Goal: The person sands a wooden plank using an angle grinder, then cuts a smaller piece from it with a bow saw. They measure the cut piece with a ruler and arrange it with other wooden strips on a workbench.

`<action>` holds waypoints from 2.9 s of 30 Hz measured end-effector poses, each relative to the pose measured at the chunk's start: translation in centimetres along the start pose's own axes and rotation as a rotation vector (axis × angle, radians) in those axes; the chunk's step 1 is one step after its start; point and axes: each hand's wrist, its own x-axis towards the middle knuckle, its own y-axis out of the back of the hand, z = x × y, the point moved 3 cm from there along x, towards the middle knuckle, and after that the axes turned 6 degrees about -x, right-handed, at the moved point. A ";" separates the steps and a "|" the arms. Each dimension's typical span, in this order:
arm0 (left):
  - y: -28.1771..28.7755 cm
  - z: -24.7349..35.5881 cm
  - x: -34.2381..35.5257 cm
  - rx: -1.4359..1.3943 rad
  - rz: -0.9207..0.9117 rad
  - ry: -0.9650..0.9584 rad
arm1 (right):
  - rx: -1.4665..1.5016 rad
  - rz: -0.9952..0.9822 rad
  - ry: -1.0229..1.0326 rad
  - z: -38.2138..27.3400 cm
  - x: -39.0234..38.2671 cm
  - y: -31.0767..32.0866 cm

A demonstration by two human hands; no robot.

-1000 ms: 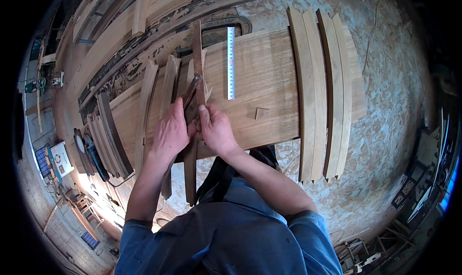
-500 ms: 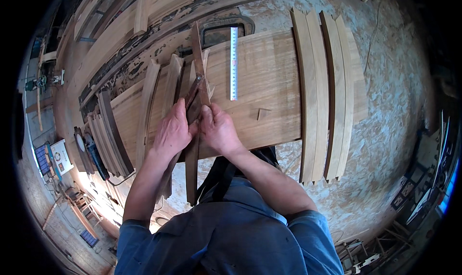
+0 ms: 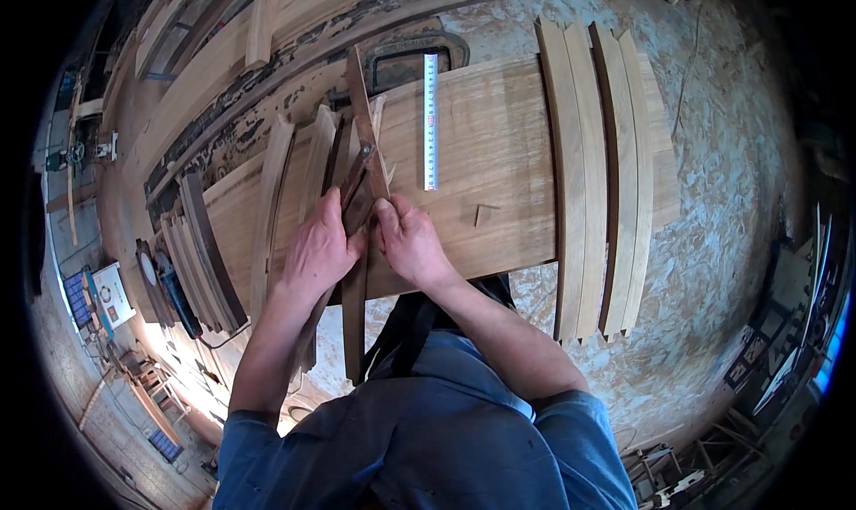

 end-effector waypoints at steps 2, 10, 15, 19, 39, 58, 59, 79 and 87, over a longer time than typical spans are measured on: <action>-0.2 -0.1 -0.1 -0.001 0.037 -0.024 | 0.033 -0.016 -0.008 0.0 -0.1 0.1; 0.0 0.0 -0.3 0.014 0.093 -0.065 | 0.132 -0.080 -0.038 -0.2 -0.2 0.2; -0.2 -0.3 -0.4 -0.004 0.100 -0.055 | 0.161 -0.096 -0.040 0.0 -0.1 0.1; 0.0 0.0 -0.3 0.001 0.101 -0.058 | 0.141 -0.087 -0.036 -0.3 -0.2 0.2; -0.1 0.3 -0.2 0.024 0.092 -0.042 | 0.148 -0.086 0.001 -0.3 -0.3 0.3; 0.1 0.4 0.0 0.028 0.090 -0.085 | 0.142 -0.036 0.004 0.4 -0.1 0.1; 0.0 0.3 -0.1 0.031 0.106 -0.105 | 0.146 -0.042 0.002 0.4 -0.1 0.1; 0.2 0.3 -0.3 0.020 0.130 -0.107 | 0.170 -0.112 -0.021 -0.6 -0.4 0.4; -0.2 -0.1 -0.3 0.037 0.098 -0.093 | 0.213 -0.099 -0.026 -0.7 -0.5 0.3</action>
